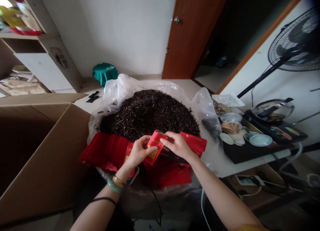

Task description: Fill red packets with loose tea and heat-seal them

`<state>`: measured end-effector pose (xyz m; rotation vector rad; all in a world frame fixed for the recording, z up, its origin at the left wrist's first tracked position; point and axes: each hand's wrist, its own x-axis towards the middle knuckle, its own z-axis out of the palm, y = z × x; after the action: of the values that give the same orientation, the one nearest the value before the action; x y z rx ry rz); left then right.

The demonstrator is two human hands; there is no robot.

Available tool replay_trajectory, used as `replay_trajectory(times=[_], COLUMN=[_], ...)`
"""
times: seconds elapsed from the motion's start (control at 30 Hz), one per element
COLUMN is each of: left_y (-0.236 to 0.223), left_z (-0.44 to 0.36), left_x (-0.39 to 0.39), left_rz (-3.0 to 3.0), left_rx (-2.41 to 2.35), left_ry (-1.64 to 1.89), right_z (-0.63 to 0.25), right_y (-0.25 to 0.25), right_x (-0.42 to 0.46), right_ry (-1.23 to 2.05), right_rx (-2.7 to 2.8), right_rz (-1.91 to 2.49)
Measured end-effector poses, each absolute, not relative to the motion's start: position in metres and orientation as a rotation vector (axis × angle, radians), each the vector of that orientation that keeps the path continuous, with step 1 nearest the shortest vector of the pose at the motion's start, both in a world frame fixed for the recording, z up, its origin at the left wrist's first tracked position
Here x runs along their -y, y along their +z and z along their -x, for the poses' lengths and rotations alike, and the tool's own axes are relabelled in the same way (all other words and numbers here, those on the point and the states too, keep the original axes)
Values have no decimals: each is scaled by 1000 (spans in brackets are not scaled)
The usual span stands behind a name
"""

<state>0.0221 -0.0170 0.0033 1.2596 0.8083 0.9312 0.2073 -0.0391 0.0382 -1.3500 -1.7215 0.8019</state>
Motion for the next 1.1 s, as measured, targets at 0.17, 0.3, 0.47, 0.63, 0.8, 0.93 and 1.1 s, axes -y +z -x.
replay_trajectory(times=[0.17,0.3,0.47,0.63,0.8,0.93,1.1], left_y=[5,6,8,10,10,10,9], left_z=[-22,-22,-22,-22,-23,-24,-24], left_x=[17,17,17,18,19,19,19], left_rz=[-1311,-1348,-1332,-1329,-1304,-1307,-1323], left_rx=[-830,-861,-851,-849,-820,-814,-821], left_ry=[934,925,922,914,886,881,903], right_z=[-208,-207,-205,-206,-207,-206,-205], right_y=[37,36,35,37,38,36,32], right_x=[38,38,39,39,39,39,40], right_ry=[695,716,799,752,726,743,754], right_rx=[1788,1784,1656,1795,1809,1713,1638], right_rz=[1315,1298,1251,1235,1245,1287,1266])
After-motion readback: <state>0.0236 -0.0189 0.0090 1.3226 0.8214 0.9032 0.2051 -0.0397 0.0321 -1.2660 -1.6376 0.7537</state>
